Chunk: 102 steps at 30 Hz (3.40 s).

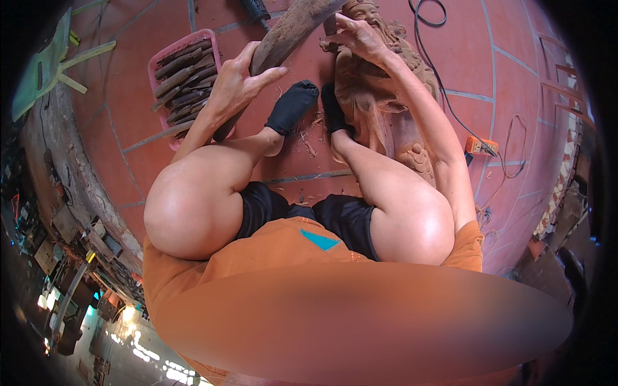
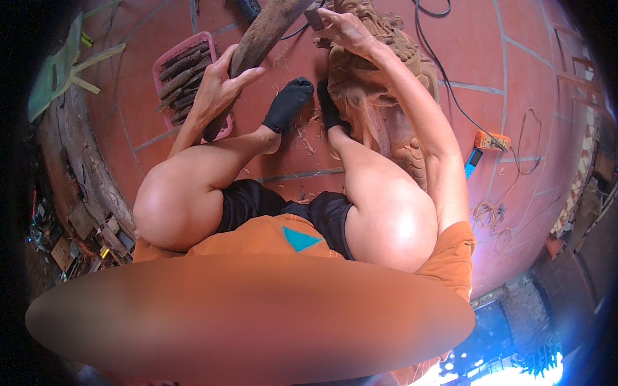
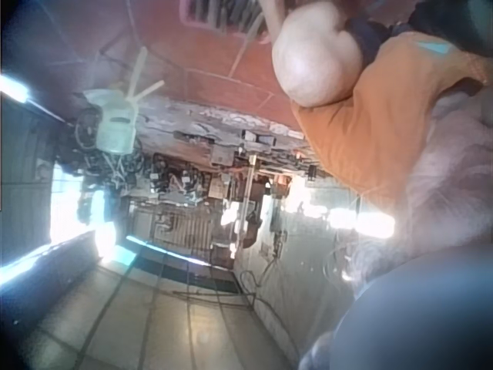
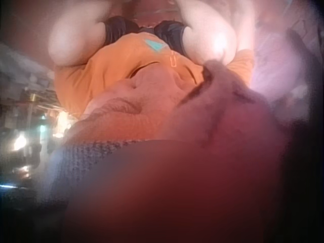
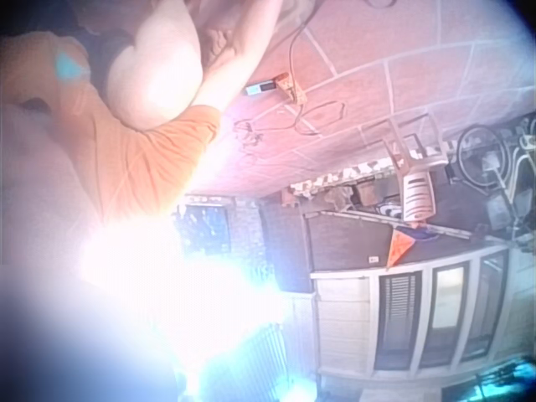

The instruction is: The person sits on the floor and carves a wooden sculpture using a chisel and mallet. They repeatedly strike the chisel to shape the wood, occasionally pausing to adjust the piece or clear shavings.

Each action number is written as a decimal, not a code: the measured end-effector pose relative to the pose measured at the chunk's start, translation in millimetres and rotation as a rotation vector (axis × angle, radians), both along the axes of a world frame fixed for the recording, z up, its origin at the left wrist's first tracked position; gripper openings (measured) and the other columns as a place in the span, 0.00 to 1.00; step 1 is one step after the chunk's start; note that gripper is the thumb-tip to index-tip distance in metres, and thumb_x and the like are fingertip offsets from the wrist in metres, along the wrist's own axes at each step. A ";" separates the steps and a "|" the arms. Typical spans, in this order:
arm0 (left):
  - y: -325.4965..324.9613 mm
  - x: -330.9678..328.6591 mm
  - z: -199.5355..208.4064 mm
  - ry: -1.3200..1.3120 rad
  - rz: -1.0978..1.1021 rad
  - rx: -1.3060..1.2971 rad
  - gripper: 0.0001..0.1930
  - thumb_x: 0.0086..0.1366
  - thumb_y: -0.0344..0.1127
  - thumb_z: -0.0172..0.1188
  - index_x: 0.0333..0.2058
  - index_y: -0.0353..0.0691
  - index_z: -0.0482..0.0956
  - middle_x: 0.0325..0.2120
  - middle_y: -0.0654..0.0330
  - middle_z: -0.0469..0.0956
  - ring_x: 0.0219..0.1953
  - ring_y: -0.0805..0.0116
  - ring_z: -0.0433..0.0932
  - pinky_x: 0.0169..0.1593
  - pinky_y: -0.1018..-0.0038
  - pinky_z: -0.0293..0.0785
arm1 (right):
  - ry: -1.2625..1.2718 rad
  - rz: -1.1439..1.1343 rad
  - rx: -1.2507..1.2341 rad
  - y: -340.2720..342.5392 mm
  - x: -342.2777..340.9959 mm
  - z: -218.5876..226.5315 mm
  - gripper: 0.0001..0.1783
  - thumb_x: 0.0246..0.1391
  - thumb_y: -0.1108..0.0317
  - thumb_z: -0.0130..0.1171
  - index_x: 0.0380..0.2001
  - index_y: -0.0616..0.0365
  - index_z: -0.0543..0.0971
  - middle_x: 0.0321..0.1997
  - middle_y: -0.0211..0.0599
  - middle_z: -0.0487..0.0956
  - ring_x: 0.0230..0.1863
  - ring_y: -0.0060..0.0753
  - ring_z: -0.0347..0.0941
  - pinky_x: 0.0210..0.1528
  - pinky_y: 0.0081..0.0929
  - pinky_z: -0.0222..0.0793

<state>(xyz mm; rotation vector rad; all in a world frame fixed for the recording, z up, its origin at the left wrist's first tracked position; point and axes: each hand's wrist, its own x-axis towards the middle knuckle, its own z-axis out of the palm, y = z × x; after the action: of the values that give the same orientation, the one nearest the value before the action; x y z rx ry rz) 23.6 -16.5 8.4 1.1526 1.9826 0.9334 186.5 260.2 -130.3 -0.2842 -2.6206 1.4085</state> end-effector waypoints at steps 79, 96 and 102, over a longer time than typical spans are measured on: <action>-2.3 -0.2 -6.5 -0.029 0.046 0.113 0.26 0.63 0.46 0.72 0.53 0.37 0.77 0.30 0.63 0.80 0.32 0.75 0.75 0.39 0.74 0.73 | -0.075 -0.058 0.109 1.9 4.0 2.0 0.24 0.63 0.58 0.66 0.60 0.49 0.77 0.46 0.38 0.87 0.45 0.35 0.85 0.50 0.34 0.77; 8.1 -1.7 -6.3 0.046 -0.029 -0.088 0.26 0.65 0.48 0.70 0.54 0.37 0.76 0.29 0.57 0.78 0.32 0.70 0.75 0.39 0.72 0.73 | -0.037 -0.021 0.138 -1.0 4.3 13.3 0.22 0.59 0.59 0.68 0.53 0.54 0.77 0.35 0.44 0.84 0.35 0.46 0.82 0.39 0.40 0.75; 0.8 -1.8 -5.0 0.057 -0.050 -0.130 0.25 0.65 0.48 0.69 0.53 0.37 0.77 0.30 0.57 0.79 0.33 0.69 0.76 0.40 0.71 0.73 | -0.022 -0.109 0.178 5.1 5.8 1.0 0.23 0.61 0.58 0.67 0.56 0.52 0.78 0.40 0.40 0.87 0.40 0.40 0.85 0.43 0.35 0.77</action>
<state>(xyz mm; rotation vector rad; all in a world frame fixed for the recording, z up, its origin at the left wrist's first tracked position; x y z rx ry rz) 21.8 -15.7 3.4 1.1607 2.0184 0.7430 192.3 265.3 -129.3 -0.4144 -2.6810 1.1357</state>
